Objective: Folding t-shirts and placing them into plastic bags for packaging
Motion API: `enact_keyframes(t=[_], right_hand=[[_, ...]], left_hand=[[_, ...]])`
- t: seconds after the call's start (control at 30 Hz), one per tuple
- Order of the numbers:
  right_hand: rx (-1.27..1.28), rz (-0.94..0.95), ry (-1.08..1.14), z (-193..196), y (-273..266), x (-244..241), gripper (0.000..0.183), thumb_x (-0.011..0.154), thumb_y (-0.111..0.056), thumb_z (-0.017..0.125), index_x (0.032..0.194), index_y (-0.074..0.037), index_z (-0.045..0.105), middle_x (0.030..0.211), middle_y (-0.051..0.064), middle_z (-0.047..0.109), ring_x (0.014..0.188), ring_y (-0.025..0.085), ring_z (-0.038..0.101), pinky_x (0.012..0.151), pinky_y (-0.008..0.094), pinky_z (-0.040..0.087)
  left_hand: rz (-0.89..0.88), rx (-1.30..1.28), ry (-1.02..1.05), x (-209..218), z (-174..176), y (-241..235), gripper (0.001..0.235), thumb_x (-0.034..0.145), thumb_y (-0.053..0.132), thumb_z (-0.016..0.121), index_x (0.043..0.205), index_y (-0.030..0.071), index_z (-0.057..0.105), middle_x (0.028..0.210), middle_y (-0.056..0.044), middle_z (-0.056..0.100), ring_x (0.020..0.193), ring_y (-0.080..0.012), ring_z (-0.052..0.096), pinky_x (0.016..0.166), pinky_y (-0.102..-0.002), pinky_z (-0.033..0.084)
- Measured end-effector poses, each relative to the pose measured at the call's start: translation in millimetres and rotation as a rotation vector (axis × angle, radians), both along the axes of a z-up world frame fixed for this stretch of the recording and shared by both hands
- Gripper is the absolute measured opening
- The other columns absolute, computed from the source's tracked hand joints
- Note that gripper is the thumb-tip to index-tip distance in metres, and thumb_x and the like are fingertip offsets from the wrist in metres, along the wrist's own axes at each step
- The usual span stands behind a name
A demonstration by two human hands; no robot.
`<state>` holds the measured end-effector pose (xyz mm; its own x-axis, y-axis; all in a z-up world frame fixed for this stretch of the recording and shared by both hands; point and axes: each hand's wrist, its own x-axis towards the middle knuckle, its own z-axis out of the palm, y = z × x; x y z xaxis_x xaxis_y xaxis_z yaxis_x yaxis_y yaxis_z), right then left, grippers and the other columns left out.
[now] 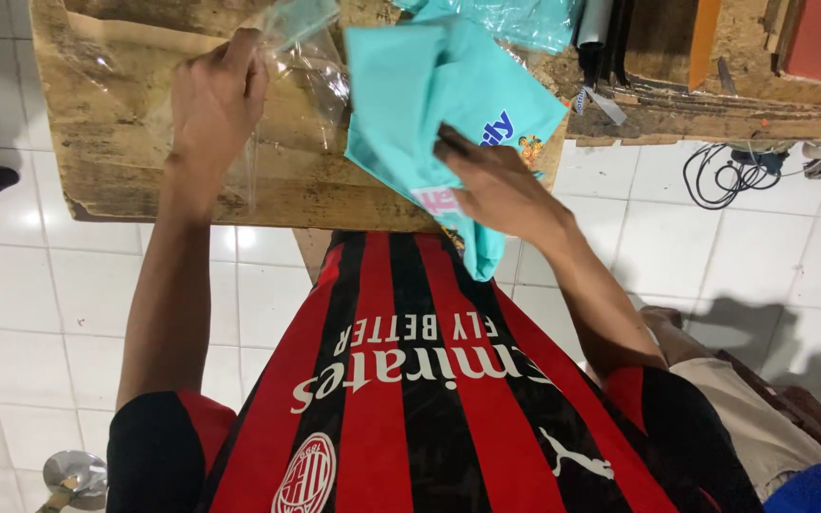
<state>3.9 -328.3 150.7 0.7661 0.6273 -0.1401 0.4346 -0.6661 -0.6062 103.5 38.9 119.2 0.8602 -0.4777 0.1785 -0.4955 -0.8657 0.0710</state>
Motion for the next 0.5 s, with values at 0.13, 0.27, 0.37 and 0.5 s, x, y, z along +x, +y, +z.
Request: enact_keyframes(t=[0.13,0.27,0.37,0.5], right_hand=[[0.038,0.166,-0.097,0,42,8,0.079,0.074,0.017,0.056,0.148,-0.013,0.051,0.161,0.015,0.045,0.06,0.04,0.066,0.041,0.047,0.046],[0.056,0.227,-0.063,-41,101,24,0.072,0.08,0.014,0.061,0.145,-0.014,0.051,0.162,0.01,0.041,0.061,0.032,0.067,0.035,0.039,0.047],[0.132,0.188,0.047,-94,135,31,0.08,0.076,0.018,0.05,0.149,-0.015,0.043,0.145,0.017,0.056,0.056,0.047,0.062,0.036,0.052,0.041],[0.111,0.055,-0.014,-148,156,33,0.041,0.087,-0.002,0.061,0.127,-0.007,0.06,0.108,0.025,0.071,0.07,0.043,0.069,0.047,0.05,0.053]], left_hand=[[0.017,-0.063,0.011,-7,16,-6,0.056,0.104,0.001,0.069,0.156,0.012,0.051,0.06,-0.008,0.057,0.048,-0.0237,0.052,0.051,-0.04,0.047],[0.008,-0.197,0.066,-8,15,-4,0.036,0.105,0.002,0.069,0.139,0.007,0.059,0.062,-0.011,0.058,0.049,-0.0225,0.054,0.042,-0.037,0.041],[0.008,-0.225,0.049,-17,2,-4,0.018,0.095,0.007,0.058,0.11,0.017,0.059,0.072,-0.005,0.066,0.057,-0.0279,0.062,0.048,-0.044,0.043],[-0.082,-0.007,-0.142,-38,-32,-22,0.016,0.098,0.017,0.057,0.111,0.023,0.063,0.051,-0.002,0.052,0.042,-0.0209,0.055,0.042,-0.038,0.044]])
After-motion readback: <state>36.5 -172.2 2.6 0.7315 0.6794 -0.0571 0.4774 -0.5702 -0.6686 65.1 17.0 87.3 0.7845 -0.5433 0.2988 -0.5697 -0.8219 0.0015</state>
